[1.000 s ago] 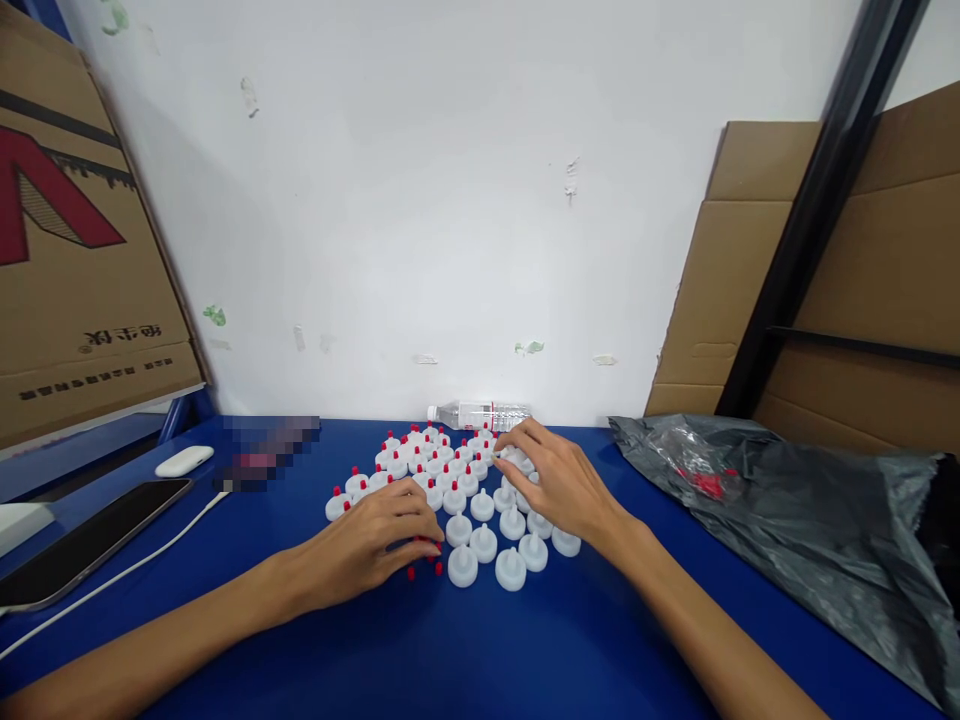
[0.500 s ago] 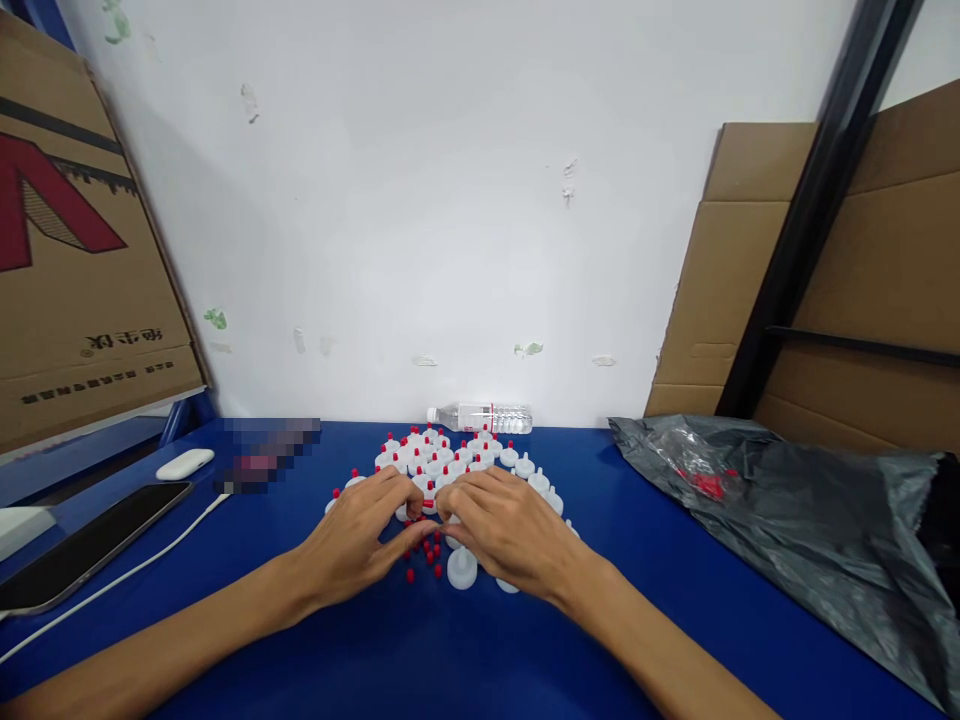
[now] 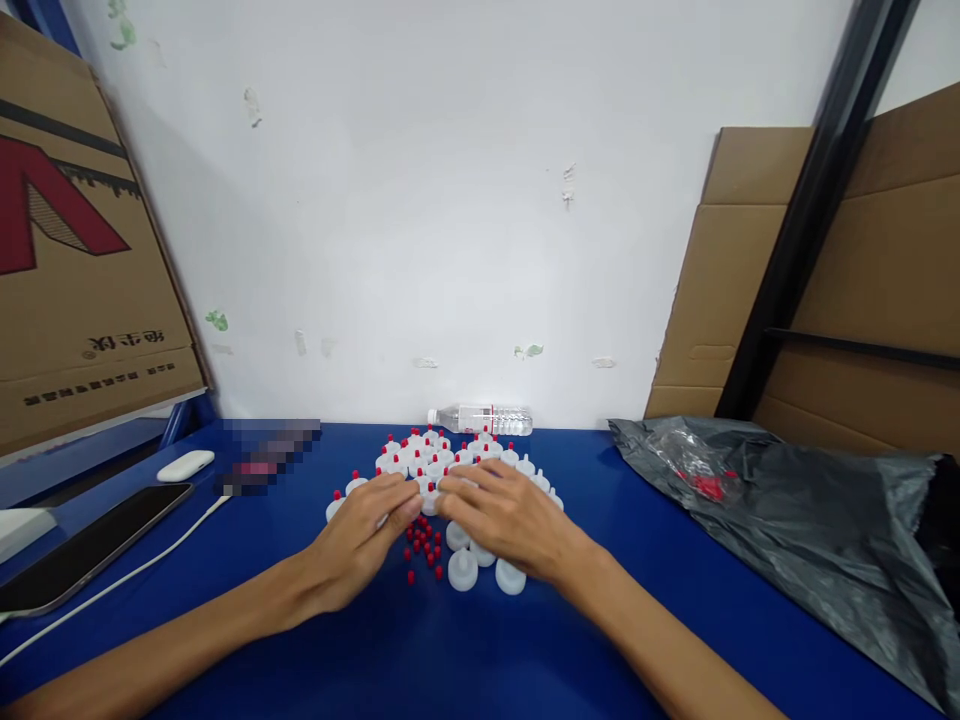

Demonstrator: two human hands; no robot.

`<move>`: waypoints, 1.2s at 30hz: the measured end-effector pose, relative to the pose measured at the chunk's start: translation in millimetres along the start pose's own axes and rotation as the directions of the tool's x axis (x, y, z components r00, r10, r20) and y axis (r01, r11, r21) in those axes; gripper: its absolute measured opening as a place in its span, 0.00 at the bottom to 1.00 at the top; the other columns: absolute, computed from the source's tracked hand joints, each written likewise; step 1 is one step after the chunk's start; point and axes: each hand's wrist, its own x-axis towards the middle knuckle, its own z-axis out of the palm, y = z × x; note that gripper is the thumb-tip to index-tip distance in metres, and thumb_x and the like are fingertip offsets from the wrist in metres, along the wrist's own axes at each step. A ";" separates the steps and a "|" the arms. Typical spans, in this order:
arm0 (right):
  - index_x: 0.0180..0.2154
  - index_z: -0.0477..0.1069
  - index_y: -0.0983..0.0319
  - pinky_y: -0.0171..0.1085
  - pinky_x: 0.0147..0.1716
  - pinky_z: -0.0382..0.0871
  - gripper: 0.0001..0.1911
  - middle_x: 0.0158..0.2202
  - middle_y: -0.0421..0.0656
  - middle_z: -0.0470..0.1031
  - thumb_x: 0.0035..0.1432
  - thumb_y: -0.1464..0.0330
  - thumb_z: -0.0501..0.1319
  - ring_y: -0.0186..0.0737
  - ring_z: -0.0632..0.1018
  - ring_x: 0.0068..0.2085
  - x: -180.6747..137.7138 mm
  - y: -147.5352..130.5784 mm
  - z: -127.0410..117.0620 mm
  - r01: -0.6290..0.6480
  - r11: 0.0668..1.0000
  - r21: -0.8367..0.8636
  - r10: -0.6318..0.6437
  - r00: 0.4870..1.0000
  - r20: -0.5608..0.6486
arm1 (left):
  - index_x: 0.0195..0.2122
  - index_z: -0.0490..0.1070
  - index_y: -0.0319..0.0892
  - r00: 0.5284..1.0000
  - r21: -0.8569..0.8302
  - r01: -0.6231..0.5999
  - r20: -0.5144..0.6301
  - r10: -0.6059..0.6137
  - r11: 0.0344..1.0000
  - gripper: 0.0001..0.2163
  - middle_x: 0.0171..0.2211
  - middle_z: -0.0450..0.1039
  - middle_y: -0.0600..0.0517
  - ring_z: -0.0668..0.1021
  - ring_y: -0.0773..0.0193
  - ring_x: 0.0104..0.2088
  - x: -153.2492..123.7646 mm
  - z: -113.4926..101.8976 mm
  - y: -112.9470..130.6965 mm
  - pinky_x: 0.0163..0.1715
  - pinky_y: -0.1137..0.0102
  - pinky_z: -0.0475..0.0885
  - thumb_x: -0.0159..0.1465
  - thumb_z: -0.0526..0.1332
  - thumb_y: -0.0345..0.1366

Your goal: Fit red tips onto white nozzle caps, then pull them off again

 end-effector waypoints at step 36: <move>0.53 0.73 0.56 0.54 0.58 0.65 0.24 0.55 0.45 0.76 0.73 0.57 0.42 0.50 0.73 0.58 -43.6 51.7 9.8 -0.643 0.765 0.048 0.622 0.755 0.208 | 0.46 0.72 0.43 0.968 0.065 -0.245 -0.040 0.247 0.967 0.10 0.43 0.74 0.48 0.70 0.60 0.44 -1.4 -0.5 -7.3 0.43 0.66 0.69 0.70 0.55 0.25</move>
